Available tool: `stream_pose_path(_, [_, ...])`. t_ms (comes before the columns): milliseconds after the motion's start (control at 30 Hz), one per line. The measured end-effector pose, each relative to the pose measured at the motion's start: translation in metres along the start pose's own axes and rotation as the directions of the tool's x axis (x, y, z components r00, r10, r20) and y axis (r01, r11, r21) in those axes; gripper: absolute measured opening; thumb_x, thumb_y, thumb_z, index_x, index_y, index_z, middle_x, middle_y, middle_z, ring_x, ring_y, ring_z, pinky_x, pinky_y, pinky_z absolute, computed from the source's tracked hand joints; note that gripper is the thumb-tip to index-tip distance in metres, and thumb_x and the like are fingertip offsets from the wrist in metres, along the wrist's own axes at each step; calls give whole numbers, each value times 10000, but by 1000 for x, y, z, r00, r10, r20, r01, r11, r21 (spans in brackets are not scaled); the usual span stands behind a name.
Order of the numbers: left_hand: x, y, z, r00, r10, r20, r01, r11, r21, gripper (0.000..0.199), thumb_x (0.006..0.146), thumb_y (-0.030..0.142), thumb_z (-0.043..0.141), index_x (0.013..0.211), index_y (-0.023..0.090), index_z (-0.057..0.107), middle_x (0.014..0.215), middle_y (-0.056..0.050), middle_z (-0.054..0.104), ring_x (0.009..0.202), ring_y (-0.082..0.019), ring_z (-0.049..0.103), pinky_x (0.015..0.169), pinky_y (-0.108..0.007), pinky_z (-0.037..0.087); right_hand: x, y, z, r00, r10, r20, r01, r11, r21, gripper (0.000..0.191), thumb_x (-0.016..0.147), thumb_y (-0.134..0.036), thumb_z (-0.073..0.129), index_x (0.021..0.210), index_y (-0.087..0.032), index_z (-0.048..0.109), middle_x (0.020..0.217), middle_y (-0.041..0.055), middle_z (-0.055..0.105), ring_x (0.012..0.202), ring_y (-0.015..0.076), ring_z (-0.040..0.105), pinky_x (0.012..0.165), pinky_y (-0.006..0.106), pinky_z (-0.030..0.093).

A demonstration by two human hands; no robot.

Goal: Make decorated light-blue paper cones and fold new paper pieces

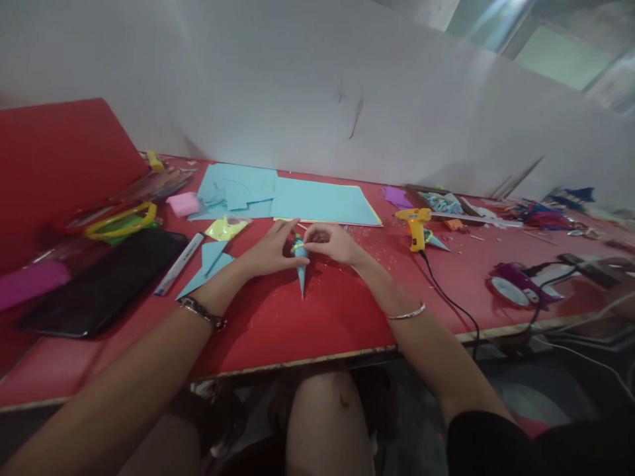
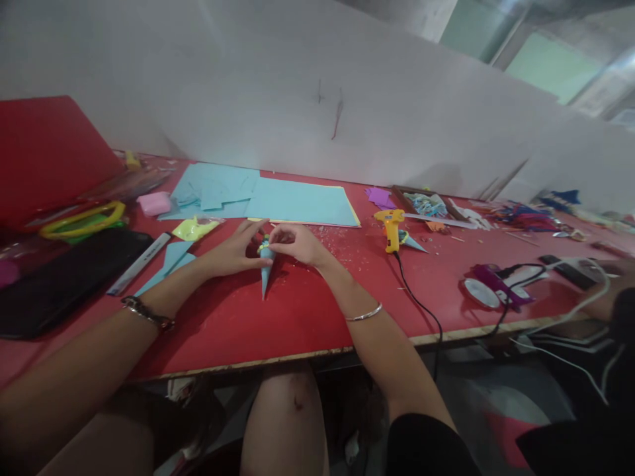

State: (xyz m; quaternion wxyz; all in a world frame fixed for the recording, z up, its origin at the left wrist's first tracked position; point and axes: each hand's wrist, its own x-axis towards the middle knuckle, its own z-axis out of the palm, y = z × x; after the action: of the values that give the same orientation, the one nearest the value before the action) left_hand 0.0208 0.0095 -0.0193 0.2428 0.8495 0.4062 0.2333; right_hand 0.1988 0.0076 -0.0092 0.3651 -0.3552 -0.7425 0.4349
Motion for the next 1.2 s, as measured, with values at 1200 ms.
stream_pose_path(1200, [-1, 16, -6, 982, -44, -185, -26, 933, -359, 472, 838, 329, 324, 1298, 224, 330, 1179, -55, 525, 1010, -160, 495, 857, -292, 405, 1, -13, 22, 927, -286, -241, 199, 923, -330, 176, 776, -228, 508, 937, -231, 580, 771, 9, 495, 732, 128, 493, 673, 271, 440])
